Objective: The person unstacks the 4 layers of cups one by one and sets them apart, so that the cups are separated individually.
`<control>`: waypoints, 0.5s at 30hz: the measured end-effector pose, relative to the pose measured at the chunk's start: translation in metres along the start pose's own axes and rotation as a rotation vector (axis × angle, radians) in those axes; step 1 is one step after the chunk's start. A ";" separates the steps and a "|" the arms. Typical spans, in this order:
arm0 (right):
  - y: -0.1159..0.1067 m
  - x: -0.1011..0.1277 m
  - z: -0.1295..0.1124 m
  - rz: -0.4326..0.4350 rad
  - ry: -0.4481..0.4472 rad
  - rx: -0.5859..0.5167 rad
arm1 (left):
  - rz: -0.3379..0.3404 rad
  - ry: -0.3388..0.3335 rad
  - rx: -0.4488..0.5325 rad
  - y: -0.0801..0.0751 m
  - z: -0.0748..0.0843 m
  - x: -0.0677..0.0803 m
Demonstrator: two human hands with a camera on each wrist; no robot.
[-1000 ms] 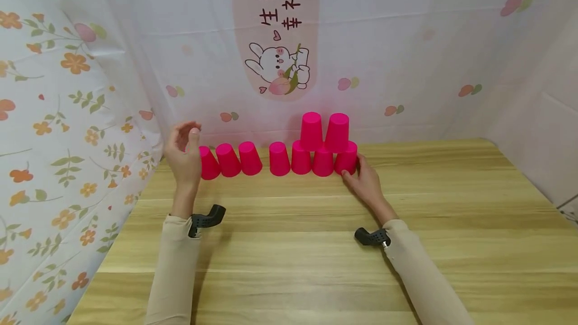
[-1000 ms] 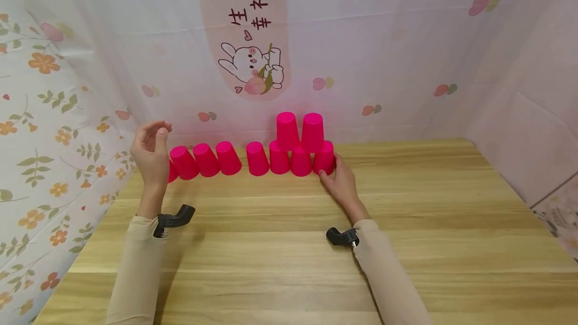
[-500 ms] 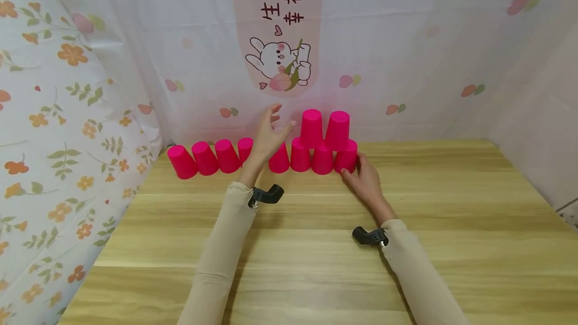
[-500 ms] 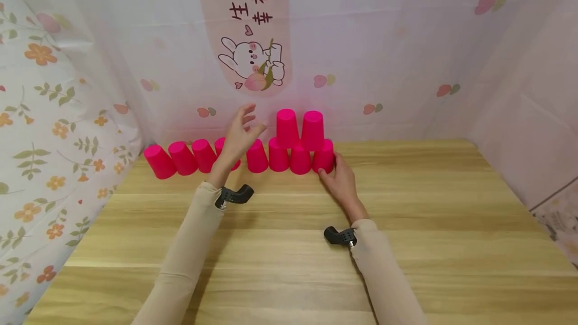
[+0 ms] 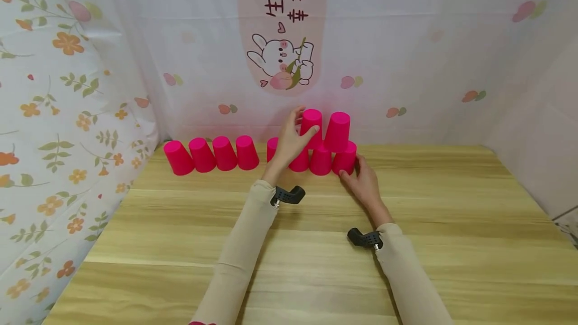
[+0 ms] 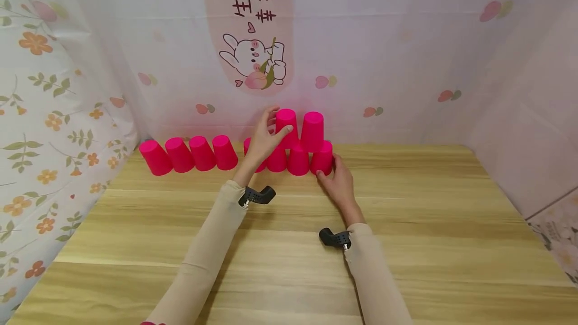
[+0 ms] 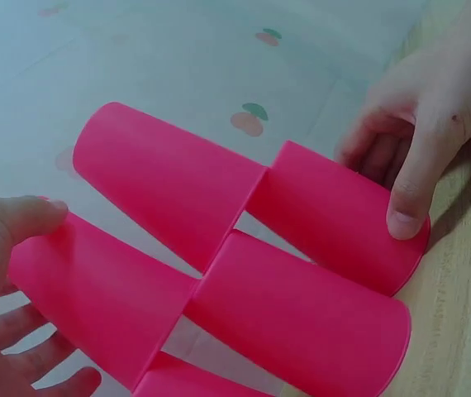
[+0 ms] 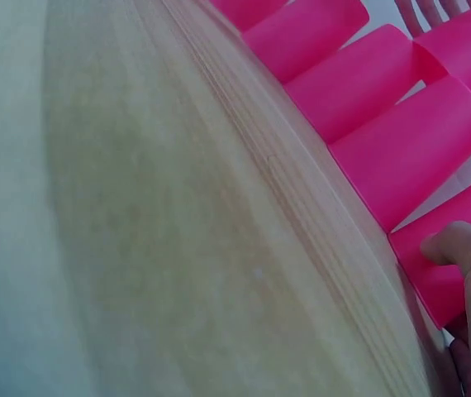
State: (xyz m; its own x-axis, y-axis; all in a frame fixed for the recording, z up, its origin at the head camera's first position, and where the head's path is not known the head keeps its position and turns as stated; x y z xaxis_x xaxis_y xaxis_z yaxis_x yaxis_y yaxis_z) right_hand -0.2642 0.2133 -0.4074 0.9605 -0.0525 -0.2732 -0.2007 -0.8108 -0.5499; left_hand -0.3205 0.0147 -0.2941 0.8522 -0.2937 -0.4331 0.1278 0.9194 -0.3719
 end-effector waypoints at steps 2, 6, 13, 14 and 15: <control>0.000 0.000 0.000 0.007 0.001 -0.008 | 0.003 0.017 0.007 0.002 0.000 -0.001; -0.002 -0.002 -0.001 0.021 -0.023 -0.013 | 0.015 0.019 0.026 0.001 0.001 -0.001; -0.002 -0.001 -0.002 0.021 -0.028 -0.021 | 0.028 -0.011 0.048 -0.003 0.001 0.002; -0.003 0.000 -0.001 0.020 -0.024 -0.020 | 0.032 -0.024 0.054 -0.003 0.001 0.003; -0.003 0.000 -0.001 0.019 -0.020 -0.018 | 0.037 -0.037 0.060 -0.004 0.001 0.004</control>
State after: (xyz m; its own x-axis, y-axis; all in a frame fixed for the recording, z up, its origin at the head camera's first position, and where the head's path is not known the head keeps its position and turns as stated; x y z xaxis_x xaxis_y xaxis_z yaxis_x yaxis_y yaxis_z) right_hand -0.2632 0.2151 -0.4050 0.9525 -0.0563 -0.2994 -0.2150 -0.8204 -0.5298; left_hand -0.3173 0.0100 -0.2934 0.8750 -0.2498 -0.4146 0.1246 0.9439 -0.3059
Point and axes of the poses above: each hand's wrist, its own x-axis away from the middle knuckle, its own y-axis out of the palm, z = x × y, the point moved 6 cm from there along -x, towards the middle knuckle, and after that the axes turned 3 degrees about -z, right-handed, at the moved point
